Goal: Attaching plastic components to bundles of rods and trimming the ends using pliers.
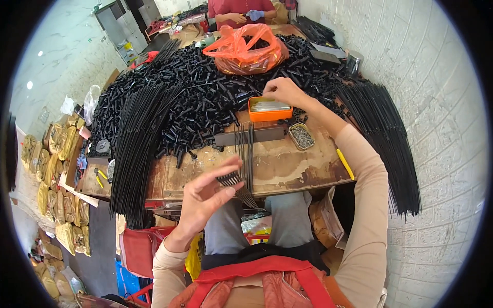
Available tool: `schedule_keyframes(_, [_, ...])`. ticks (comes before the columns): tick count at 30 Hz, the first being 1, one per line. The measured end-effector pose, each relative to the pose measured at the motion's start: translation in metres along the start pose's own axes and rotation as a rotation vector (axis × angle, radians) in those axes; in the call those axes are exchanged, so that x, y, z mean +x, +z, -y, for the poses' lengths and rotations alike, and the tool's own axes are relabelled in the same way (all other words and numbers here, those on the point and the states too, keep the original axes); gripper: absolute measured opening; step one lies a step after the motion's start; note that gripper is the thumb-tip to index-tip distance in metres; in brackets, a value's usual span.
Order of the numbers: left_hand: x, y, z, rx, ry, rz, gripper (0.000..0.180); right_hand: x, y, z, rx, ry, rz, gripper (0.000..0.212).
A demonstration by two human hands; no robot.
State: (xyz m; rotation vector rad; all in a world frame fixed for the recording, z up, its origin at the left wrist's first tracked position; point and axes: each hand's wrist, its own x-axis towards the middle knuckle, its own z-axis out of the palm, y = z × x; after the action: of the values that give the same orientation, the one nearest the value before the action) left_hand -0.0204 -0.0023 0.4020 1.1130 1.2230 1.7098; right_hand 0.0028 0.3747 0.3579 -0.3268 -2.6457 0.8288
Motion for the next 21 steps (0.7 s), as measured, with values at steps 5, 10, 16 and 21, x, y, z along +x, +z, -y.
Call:
schedule_keyframes(5, [0.001,-0.01,0.0,0.022,-0.121,-0.03,0.035,-0.072,-0.019,0.147,0.288,-0.164,-0.04,0.019])
schedule_keyframes(10, [0.0,-0.008,0.001,0.08,-0.099,-0.128,0.032,-0.149,-0.001,0.213,-0.213,-0.53,-0.157,0.037])
schedule_keyframes(16, [0.0,-0.012,0.005,-0.057,0.005,-0.109,0.022,-0.172,0.005,0.224,-0.358,-0.486,-0.259,0.053])
schedule_keyframes(21, [-0.008,-0.005,-0.002,-0.04,-0.037,-0.157,0.026,-0.177,0.014,0.223,-0.405,-0.466,-0.251,0.059])
